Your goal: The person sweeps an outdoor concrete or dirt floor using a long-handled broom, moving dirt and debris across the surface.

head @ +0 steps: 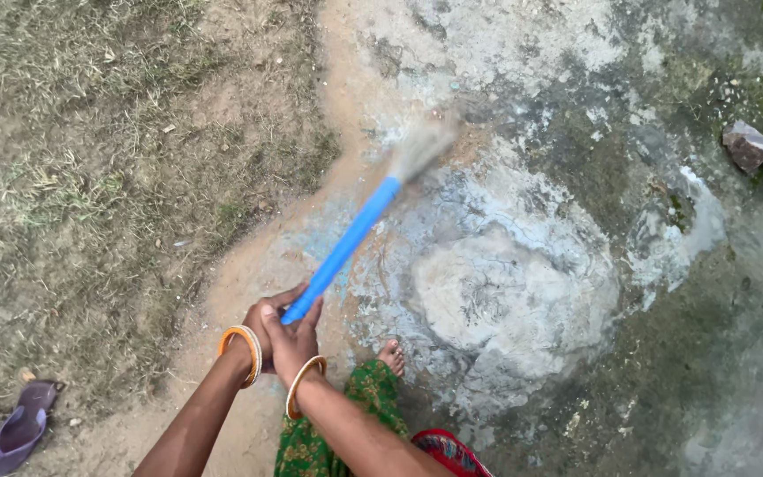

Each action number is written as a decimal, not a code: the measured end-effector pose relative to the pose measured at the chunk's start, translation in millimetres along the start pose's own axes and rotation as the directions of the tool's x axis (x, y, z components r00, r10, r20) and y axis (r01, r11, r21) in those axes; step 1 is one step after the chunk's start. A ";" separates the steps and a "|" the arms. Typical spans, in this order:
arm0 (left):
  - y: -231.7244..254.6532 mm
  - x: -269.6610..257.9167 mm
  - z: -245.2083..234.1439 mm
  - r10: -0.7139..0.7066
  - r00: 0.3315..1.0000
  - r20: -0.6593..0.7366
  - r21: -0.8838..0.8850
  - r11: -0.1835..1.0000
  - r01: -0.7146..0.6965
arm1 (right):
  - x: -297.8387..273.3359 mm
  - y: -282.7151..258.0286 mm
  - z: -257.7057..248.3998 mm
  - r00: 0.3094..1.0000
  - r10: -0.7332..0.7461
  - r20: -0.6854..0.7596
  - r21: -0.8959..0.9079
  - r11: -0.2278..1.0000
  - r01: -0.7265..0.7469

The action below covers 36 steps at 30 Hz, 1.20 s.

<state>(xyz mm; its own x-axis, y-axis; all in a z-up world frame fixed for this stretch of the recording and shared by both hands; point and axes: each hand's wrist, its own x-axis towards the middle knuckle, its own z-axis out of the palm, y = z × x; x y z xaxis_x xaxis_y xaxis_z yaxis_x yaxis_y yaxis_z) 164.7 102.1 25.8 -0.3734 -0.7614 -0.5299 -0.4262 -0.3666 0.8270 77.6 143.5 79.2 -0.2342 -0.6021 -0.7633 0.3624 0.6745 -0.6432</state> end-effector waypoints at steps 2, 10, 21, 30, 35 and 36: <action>-22.6 5.1 -0.3 -0.309 0.950 0.053 0.090 0.949 0.303 | -4.5 -8.7 5.5 0.977 0.212 -0.018 0.035 0.977 -0.211; -23.5 5.6 11.3 -0.429 0.827 -0.363 -0.403 0.873 0.276 | 45.5 -4.0 3.9 0.917 0.204 0.342 -0.247 0.961 -0.122; -29.4 23.5 32.6 -0.251 0.967 0.034 -0.727 0.658 0.196 | 8.1 5.1 -1.5 0.999 -0.047 -0.028 0.232 0.971 0.052; -16.5 27.1 23.2 -0.438 0.895 -0.083 -0.287 0.871 0.399 | 38.0 -3.8 -1.6 0.950 0.312 0.028 0.106 0.944 -0.314; 54.3 27.5 18.7 -0.682 0.684 -0.259 -0.640 0.652 0.407 | 80.1 11.0 -24.1 0.947 -0.031 0.320 -0.027 0.999 0.042; 69.6 24.2 20.2 -0.668 0.690 -0.280 -0.652 0.659 0.374 | 76.5 6.0 -26.9 0.947 -0.019 0.320 -0.001 1.000 0.020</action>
<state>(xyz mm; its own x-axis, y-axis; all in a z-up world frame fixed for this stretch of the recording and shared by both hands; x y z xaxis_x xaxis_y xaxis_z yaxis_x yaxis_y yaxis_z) 109.4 69.0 66.7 0.2573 -0.4300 -0.8654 0.1171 -0.8751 0.4696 37.5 112.9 15.3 0.0598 -0.7196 -0.6918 0.3567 0.6627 -0.6585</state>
